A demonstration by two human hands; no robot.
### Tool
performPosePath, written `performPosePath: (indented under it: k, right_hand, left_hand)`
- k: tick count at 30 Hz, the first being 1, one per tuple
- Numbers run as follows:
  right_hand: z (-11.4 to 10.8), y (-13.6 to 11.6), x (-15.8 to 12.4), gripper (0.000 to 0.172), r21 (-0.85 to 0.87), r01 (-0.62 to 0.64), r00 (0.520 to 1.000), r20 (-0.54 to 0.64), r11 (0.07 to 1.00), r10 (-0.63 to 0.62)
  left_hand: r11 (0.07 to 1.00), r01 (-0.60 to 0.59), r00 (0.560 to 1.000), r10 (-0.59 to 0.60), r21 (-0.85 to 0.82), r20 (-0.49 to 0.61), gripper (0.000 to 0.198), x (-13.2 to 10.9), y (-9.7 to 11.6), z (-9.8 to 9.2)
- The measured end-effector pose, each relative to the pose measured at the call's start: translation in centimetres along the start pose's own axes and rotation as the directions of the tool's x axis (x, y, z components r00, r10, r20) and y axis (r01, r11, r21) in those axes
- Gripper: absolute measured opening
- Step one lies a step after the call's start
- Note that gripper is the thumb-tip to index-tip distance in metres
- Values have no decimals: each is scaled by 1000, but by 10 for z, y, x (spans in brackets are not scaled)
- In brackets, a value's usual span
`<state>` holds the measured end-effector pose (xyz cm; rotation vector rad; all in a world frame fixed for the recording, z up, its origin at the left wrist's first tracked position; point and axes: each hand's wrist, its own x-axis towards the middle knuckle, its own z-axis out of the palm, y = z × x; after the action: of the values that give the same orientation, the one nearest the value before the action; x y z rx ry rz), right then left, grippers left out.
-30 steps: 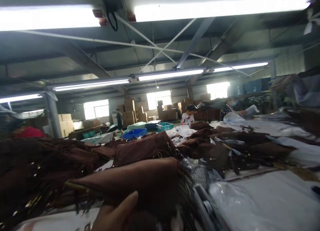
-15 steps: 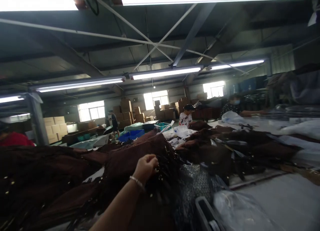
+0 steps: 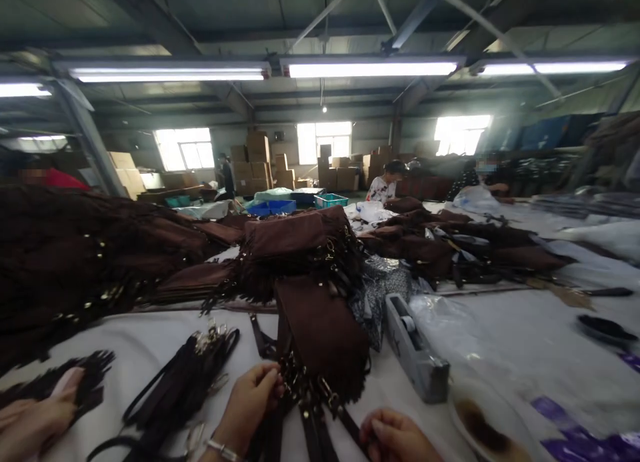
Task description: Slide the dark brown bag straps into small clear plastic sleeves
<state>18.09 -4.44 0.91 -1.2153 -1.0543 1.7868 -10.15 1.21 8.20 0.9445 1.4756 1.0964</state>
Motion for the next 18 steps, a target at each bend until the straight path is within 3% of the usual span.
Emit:
performPosePath:
  k: [2,4,5,7,8,10,11,12,14,16,18]
  right_hand:
    - [10,-7,1,40,-68,-2,991,-133,998,-7]
    - [24,-19,0,31,-333,68,948,-271,940,-164]
    - [32,-25,0,26,-501,110,915,-287,858,-284]
    - [48,-33,3,18,-770,147,865,-204,621,-458]
    - [55,-34,5,21,-848,138,860,-153,512,-486]
    - [67,-32,11,27,-916,93,880,-108,391,-462]
    - [71,-30,13,27,-920,82,889,-107,384,-446]
    - [74,-28,15,25,-905,87,896,-113,417,-430]
    - [78,-27,12,19,-795,115,909,-158,596,-385]
    - [80,-31,4,15,-553,136,924,-230,822,-307]
    - [85,-38,-9,21,-260,154,934,-276,953,-226]
  left_hand:
    - [1000,0,999,-1,28,35,43,-11,-16,-4]
    - [995,-60,997,54,82,63,43,-18,-26,-6]
    - [988,-105,992,97,112,77,41,-21,-29,-8]
    - [971,-179,981,164,160,102,37,-23,-31,-11]
    - [963,-200,977,182,180,109,34,-23,-30,-13]
    - [946,-235,970,212,224,121,30,-18,-26,-15]
    - [931,-265,962,237,251,137,28,-14,-23,-15]
    - [910,-307,949,270,278,164,26,-9,-20,-14]
    - [876,-362,925,295,319,238,24,-1,-16,-8]
    - [897,-312,927,214,314,308,27,6,-15,2]
    - [954,-192,928,99,232,360,31,9,-18,15]
